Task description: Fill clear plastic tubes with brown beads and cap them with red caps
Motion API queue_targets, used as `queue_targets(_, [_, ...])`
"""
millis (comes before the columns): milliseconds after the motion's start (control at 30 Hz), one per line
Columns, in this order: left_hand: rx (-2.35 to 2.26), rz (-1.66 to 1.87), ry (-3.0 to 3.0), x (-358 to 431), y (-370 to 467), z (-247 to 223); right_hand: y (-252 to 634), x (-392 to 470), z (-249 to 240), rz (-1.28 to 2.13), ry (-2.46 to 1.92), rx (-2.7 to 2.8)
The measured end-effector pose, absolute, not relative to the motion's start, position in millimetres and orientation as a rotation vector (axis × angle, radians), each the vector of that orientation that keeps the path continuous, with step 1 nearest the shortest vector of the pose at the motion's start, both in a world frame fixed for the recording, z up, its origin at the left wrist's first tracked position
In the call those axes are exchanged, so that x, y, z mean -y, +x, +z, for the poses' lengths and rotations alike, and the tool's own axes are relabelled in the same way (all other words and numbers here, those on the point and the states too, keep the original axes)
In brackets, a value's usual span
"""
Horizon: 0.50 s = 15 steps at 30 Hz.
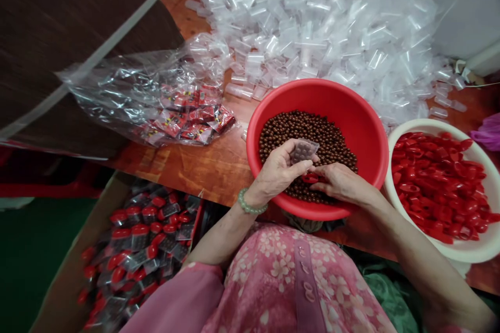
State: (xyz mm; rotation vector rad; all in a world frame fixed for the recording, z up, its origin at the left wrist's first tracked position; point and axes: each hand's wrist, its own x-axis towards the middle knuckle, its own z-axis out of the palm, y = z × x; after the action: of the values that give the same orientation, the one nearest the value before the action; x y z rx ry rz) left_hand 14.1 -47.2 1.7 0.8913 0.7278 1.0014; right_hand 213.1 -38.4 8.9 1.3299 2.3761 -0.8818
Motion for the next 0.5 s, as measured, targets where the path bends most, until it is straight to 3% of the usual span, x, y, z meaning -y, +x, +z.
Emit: queue_targets(500, [-0.720, 1.010, 0.833, 47.5, 8.9, 2.1, 222.6, 51.9, 3.9, -0.737, 1.329, -2.376])
